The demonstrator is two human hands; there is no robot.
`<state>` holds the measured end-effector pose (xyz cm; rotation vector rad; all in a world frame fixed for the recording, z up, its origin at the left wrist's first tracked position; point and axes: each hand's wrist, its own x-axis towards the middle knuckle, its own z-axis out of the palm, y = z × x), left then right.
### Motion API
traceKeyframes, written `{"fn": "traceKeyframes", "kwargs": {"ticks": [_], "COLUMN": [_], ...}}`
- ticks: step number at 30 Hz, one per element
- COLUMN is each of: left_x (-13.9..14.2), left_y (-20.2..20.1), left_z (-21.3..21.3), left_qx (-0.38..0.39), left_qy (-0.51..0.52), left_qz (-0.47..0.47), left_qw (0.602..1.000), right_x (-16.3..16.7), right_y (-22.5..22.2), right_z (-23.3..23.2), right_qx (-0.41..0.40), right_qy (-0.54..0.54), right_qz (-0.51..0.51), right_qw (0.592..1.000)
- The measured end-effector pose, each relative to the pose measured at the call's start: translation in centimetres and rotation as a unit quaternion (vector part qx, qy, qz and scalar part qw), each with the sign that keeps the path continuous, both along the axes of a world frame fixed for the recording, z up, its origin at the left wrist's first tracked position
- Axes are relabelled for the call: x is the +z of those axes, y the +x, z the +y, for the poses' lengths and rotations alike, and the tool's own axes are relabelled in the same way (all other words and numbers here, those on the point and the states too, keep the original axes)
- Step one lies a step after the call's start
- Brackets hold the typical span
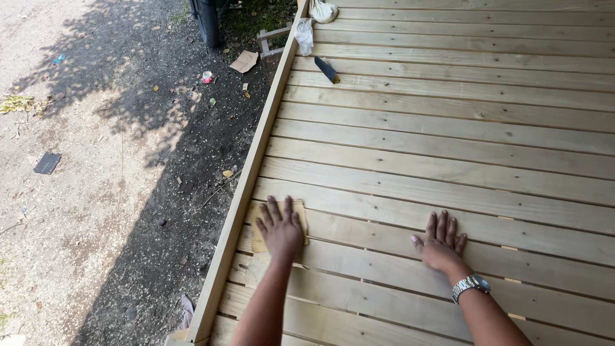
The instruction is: The person sands the slatted surface and edges of a large wooden frame using a sheet of sandpaper held by hand, moving it back and forth across the planks and along the frame rails while steadying the structure with the other hand.
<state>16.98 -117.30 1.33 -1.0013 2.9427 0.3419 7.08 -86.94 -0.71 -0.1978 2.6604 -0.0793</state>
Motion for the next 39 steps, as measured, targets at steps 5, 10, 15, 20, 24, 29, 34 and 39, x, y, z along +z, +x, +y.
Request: {"fn": "traceKeyframes", "kwargs": {"ticks": [5,10,15,20,24,29,34,39], "left_x": [-1.1,-1.0,-0.1,-0.9,-1.0,0.2,-0.1,-0.5], "left_y": [-2.1,-2.2,-2.1,-3.4,-3.2,-2.9,-3.6,-5.4], "left_z": [12.1,8.7,-3.2,2.1,7.6,-0.5,-5.5,6.0], "left_qx": [-0.258,-0.302,-0.114,-0.068,-0.238,-0.192,-0.092,-0.124], "left_qy": [0.098,0.091,0.038,-0.222,0.067,0.023,0.006,0.010], "left_qz": [0.065,0.059,-0.011,0.224,-0.032,0.002,0.061,0.004], "left_qw": [0.959,0.947,0.993,0.947,0.968,0.981,0.994,0.992], "right_x": [-0.8,-1.1,-0.8,-0.9,-1.3,-1.4,-1.2,-1.5], "right_y": [-1.3,-1.5,-1.2,-1.4,-1.3,-1.4,-2.5,-2.8], "right_z": [0.0,0.1,0.2,0.3,0.3,0.2,0.3,2.1], "right_qx": [-0.008,-0.006,0.004,0.004,0.001,0.000,0.018,0.014], "right_qy": [0.017,0.017,0.024,0.052,0.031,0.013,0.045,-0.013], "right_qz": [-0.048,-0.039,-0.046,-0.062,-0.051,-0.052,-0.082,-0.076], "right_qw": [0.999,0.999,0.999,0.997,0.998,0.999,0.995,0.997]}}
